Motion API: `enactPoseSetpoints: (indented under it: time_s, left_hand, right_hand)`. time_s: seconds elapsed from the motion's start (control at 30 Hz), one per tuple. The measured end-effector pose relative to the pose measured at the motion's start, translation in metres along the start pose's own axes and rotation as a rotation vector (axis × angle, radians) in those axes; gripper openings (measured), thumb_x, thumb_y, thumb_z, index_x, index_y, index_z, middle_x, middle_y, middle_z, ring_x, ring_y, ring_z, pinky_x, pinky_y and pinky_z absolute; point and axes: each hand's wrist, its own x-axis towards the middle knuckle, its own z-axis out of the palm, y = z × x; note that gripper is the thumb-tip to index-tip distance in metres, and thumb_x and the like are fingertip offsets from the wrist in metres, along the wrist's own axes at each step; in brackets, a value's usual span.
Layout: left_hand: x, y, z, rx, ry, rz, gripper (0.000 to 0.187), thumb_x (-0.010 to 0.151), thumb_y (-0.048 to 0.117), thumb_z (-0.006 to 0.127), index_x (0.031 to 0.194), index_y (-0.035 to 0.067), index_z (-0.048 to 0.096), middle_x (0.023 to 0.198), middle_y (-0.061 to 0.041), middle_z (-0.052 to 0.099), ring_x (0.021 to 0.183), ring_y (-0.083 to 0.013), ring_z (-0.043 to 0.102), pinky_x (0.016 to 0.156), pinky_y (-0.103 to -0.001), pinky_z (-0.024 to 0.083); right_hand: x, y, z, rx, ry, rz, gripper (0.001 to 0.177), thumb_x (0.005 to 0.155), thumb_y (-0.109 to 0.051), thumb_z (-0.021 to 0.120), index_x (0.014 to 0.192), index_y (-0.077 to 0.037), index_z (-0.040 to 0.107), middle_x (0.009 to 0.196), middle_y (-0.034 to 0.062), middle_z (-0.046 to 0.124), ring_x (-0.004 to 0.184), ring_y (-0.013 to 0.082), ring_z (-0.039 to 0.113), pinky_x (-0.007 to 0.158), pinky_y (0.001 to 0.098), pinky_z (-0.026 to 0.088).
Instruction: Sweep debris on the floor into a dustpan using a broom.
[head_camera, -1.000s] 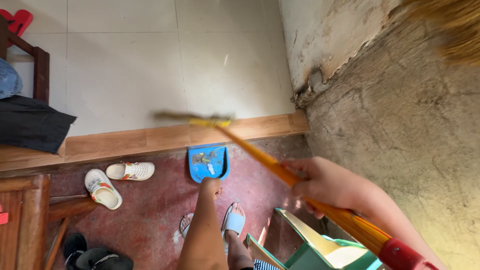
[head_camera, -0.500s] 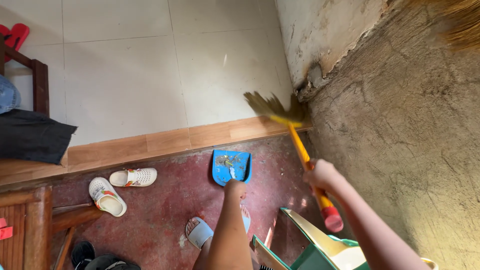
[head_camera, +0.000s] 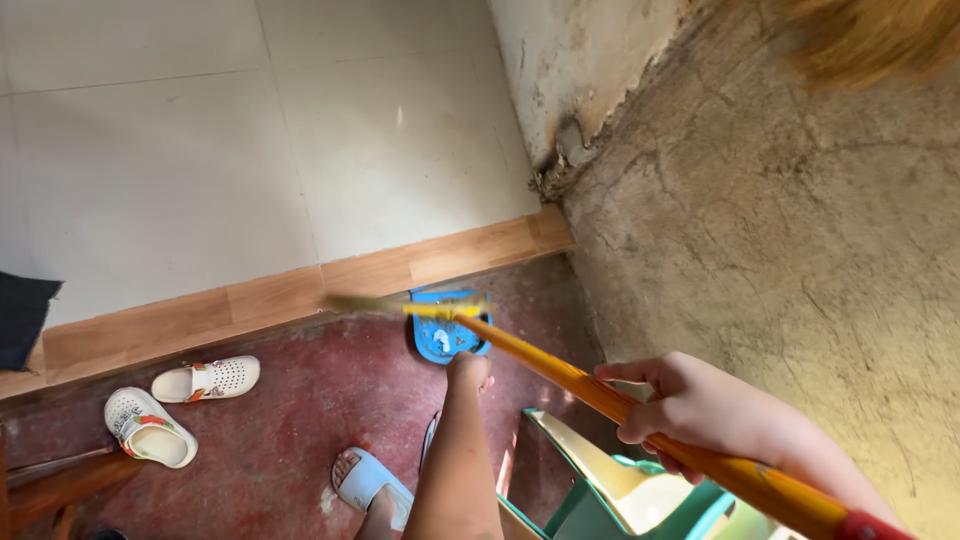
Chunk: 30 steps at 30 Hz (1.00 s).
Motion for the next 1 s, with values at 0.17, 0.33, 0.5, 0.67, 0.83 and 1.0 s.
enactPoseSetpoints:
  time_s: [0.17, 0.33, 0.5, 0.67, 0.83, 1.0]
  left_hand:
    - [-0.016, 0.015, 0.017, -0.032, -0.030, -0.005, 0.014, 0.087, 0.003, 0.060, 0.090, -0.009, 0.065, 0.083, -0.020, 0.067, 0.062, -0.0281, 0.071, 0.045, -0.036, 0.053]
    - [-0.035, 0.025, 0.058, -0.083, -0.097, 0.020, 0.024, 0.084, 0.001, 0.065, 0.106, -0.010, 0.064, 0.105, -0.022, 0.066, 0.078, -0.0303, 0.073, 0.057, -0.036, 0.063]
    - [-0.078, 0.069, 0.109, 0.005, -0.203, 0.019, 0.036, 0.095, 0.021, 0.060, 0.107, -0.012, 0.064, 0.085, -0.017, 0.069, 0.065, -0.0238, 0.072, 0.047, -0.030, 0.052]
    - [-0.094, 0.094, 0.170, 0.034, -0.295, 0.132, 0.038, 0.097, 0.026, 0.060, 0.101, -0.012, 0.064, 0.078, -0.016, 0.069, 0.056, -0.0194, 0.069, 0.043, -0.030, 0.050]
    - [-0.091, 0.106, 0.231, -0.053, -0.424, 0.121, 0.054, 0.098, 0.047, 0.063, 0.108, -0.006, 0.065, 0.082, -0.011, 0.070, 0.058, -0.0162, 0.063, 0.046, -0.028, 0.051]
    - [-0.090, 0.112, 0.282, -0.040, -0.521, 0.140, 0.052, 0.096, 0.047, 0.062, 0.114, -0.002, 0.063, 0.090, -0.009, 0.069, 0.067, -0.0175, 0.063, 0.055, -0.031, 0.051]
  right_hand:
    - [-0.026, -0.019, 0.005, -0.146, 0.086, -0.075, 0.067, 0.080, -0.012, 0.075, 0.145, -0.019, 0.059, 0.059, 0.0065, 0.063, 0.044, 0.0174, 0.059, 0.042, 0.0331, 0.052]
    - [0.021, -0.016, -0.023, -0.023, 0.215, -0.204, 0.077, 0.079, -0.008, 0.074, 0.151, -0.024, 0.053, 0.060, 0.0095, 0.066, 0.044, 0.0187, 0.059, 0.042, 0.0350, 0.051]
    - [0.050, -0.023, -0.061, 0.188, 0.221, -0.312, 0.074, 0.077, -0.005, 0.071, 0.147, -0.021, 0.055, 0.058, 0.0096, 0.060, 0.042, 0.0184, 0.056, 0.038, 0.0339, 0.047]
    - [0.073, -0.021, -0.087, 0.139, 0.243, -0.363, 0.074, 0.075, -0.004, 0.071, 0.146, -0.019, 0.055, 0.060, 0.0088, 0.062, 0.043, 0.0170, 0.058, 0.040, 0.0327, 0.049]
    - [0.105, -0.013, -0.121, 0.105, 0.245, -0.380, 0.077, 0.072, -0.001, 0.071, 0.146, -0.015, 0.056, 0.063, 0.0109, 0.065, 0.045, 0.0172, 0.060, 0.041, 0.0325, 0.052]
    - [0.133, -0.004, -0.115, 0.203, 0.163, -0.360, 0.079, 0.070, 0.000, 0.070, 0.146, -0.016, 0.055, 0.064, 0.0083, 0.067, 0.042, 0.0177, 0.059, 0.038, 0.0340, 0.050]
